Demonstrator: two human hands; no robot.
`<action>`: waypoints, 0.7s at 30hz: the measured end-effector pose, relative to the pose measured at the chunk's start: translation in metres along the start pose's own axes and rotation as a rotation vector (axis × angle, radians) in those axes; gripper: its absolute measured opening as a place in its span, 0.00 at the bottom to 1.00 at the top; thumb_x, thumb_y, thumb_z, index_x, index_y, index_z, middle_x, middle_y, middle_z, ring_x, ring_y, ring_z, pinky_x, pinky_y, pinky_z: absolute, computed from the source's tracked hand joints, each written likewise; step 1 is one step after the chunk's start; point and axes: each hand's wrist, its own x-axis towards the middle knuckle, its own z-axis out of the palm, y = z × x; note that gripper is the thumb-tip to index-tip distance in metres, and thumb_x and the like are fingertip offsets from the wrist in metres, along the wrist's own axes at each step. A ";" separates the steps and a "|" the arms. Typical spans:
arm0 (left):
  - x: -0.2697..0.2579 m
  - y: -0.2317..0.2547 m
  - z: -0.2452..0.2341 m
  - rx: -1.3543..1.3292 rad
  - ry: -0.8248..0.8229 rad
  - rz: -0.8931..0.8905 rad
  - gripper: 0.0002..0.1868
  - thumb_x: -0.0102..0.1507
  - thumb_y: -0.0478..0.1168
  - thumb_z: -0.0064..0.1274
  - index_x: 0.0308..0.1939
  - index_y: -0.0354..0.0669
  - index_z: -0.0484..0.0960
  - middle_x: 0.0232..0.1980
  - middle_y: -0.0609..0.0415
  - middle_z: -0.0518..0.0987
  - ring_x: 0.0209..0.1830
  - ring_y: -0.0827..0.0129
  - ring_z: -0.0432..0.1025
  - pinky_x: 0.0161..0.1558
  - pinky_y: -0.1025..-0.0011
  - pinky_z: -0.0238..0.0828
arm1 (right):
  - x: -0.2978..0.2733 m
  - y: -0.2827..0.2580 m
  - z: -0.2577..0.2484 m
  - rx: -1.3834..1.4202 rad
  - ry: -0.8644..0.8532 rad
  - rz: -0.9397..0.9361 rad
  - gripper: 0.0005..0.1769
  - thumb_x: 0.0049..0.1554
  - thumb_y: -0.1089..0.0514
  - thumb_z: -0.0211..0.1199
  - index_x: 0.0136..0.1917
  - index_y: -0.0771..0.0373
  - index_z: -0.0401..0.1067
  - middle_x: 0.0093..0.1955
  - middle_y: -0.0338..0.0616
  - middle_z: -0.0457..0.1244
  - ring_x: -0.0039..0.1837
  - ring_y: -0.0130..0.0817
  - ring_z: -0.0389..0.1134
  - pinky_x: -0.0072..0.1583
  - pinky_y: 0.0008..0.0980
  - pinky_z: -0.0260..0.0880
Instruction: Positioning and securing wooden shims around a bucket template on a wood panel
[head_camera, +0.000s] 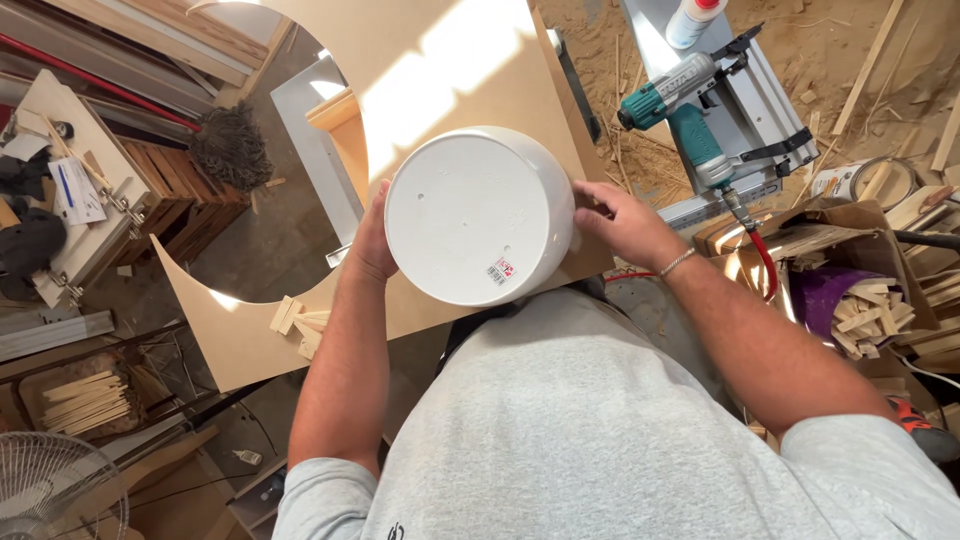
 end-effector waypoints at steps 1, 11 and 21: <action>-0.002 0.004 0.008 0.013 -0.013 0.040 0.34 0.70 0.66 0.37 0.68 0.48 0.74 0.63 0.48 0.79 0.60 0.66 0.75 0.65 0.66 0.73 | 0.000 0.007 0.002 0.000 0.001 -0.002 0.46 0.56 0.22 0.53 0.78 0.48 0.63 0.78 0.43 0.57 0.74 0.51 0.60 0.73 0.51 0.59; -0.016 0.045 0.040 0.180 -0.075 0.116 0.35 0.68 0.59 0.48 0.73 0.44 0.69 0.57 0.46 0.80 0.55 0.63 0.79 0.62 0.59 0.78 | -0.020 0.082 0.052 -0.608 0.459 -0.488 0.42 0.46 0.38 0.75 0.70 0.56 0.72 0.74 0.45 0.60 0.73 0.49 0.59 0.74 0.48 0.53; -0.026 0.068 0.056 0.277 -0.295 0.181 0.46 0.60 0.72 0.52 0.67 0.40 0.72 0.60 0.53 0.78 0.59 0.62 0.75 0.56 0.66 0.73 | -0.018 0.075 0.082 -0.710 0.555 -0.553 0.46 0.60 0.27 0.55 0.75 0.65 0.66 0.79 0.56 0.55 0.77 0.63 0.52 0.74 0.71 0.45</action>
